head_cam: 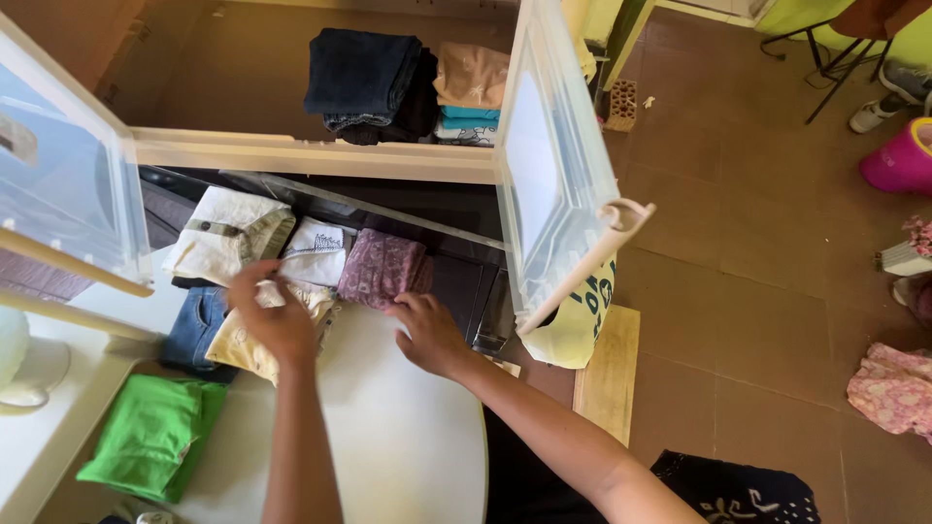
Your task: The person picks up folded clothes from a table, places them into a storage cabinet, and then folds additional items of clothing on the table.
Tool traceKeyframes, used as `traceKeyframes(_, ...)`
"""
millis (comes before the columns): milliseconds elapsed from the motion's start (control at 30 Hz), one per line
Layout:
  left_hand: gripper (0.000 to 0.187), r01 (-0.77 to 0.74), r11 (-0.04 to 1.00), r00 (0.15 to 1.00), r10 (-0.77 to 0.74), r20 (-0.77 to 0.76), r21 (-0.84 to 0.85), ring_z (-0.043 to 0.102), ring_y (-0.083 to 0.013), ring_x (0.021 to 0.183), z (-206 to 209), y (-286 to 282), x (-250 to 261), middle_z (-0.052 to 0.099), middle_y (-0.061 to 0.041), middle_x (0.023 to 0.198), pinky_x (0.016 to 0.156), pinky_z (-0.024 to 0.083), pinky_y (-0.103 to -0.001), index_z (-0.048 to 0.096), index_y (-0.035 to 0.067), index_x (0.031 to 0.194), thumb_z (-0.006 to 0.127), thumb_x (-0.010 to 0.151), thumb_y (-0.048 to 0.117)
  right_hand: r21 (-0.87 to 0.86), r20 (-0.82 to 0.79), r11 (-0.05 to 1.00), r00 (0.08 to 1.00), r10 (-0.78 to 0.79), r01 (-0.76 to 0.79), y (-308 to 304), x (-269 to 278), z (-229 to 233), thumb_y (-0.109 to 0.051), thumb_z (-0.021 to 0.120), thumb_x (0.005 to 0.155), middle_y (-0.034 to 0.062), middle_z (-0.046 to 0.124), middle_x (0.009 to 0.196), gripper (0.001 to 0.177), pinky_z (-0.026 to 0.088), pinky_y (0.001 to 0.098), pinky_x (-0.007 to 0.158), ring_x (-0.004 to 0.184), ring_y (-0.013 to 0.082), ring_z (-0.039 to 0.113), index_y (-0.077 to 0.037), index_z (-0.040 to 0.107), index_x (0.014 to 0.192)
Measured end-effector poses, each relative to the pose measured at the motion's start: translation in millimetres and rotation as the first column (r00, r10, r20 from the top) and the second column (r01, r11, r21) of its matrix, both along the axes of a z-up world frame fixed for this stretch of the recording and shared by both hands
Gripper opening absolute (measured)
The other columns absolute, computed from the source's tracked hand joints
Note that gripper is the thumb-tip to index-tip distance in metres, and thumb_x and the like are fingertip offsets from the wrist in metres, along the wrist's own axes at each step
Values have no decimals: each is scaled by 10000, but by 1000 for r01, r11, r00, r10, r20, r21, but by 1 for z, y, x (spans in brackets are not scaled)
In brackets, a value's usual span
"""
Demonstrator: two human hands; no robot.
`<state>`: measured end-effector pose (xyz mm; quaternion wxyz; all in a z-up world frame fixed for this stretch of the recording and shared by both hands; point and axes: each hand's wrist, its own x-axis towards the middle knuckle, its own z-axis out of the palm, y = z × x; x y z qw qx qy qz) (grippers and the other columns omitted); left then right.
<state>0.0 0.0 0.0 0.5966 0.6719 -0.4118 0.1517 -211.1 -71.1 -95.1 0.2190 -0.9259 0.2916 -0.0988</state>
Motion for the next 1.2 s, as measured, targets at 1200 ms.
traceKeyframes(1200,391,77,879,986,-138,96,471,580,-339,1199,-2,5,-39,686,-105,1235,1022,435,-469,685,94,1208,588,848,-24,-77,117,996,992,-40,49,-13,-1,22,-117,609,975,208,403,1597,345,489,473,1057,1415,478,423,-105,620,1319)
